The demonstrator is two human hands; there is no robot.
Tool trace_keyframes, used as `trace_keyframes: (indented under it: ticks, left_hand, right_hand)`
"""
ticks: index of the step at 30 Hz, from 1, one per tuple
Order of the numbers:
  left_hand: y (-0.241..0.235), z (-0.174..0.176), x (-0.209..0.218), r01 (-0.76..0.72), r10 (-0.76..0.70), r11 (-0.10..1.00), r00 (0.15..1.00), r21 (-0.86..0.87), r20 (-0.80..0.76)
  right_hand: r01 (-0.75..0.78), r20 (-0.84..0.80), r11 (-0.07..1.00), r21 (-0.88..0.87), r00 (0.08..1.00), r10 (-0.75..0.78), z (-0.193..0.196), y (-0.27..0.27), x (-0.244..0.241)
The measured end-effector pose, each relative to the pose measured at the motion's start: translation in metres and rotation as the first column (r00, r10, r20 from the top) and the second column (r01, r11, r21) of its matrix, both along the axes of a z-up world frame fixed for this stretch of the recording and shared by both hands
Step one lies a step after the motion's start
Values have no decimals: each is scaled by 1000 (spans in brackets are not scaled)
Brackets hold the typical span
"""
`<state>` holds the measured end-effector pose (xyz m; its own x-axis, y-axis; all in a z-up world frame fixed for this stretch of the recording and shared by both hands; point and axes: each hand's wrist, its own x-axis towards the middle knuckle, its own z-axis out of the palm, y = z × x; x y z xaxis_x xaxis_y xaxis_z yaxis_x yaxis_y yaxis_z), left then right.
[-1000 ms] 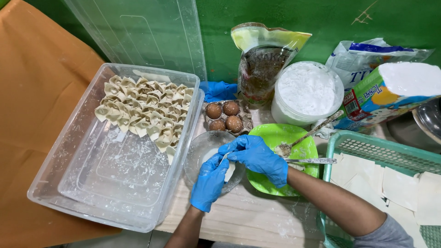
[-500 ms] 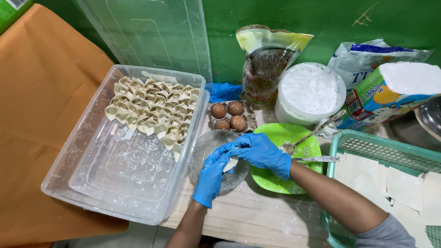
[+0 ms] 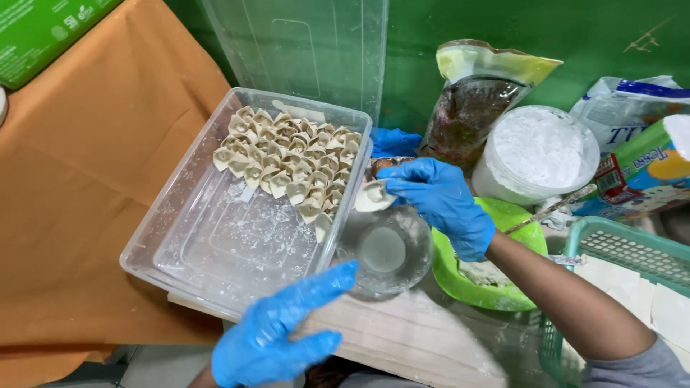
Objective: The person is preparing dumplings by placing filling onto wrappers and folding them into shape.
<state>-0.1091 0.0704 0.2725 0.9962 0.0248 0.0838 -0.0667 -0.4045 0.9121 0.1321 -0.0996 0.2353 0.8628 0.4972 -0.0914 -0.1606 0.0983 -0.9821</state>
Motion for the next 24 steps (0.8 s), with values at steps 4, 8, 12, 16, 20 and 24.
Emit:
trace_keyframes:
  ticks: [4,8,12,16,20,24]
  left_hand:
    - [64,25,25,-142,165,982,965,125,-203]
    - [145,-18,47,140,88,779,941,612,-327]
    - [138,-20,50,333,-21,664,903,669,-429]
    - [149,-59,63,308,40,495,926,812,-376]
    - [155,-101,84,334,63,425,916,841,-395]
    - [160,-134,89,308,69,417,928,855,-367]
  right_hand:
    - [-153,262,988,-1,954,148,6,66,-1]
    - [-220,486,943,-250,814,318,-47,135,7]
    - [-79,648,822,-564,574,501,-77,170,9]
    - [38,752,797,-602,361,551,-64,173,0]
    - [212,777,748,-629,137,615,-83,179,10]
    - [161,803,790,-592,207,560,-86,180,1]
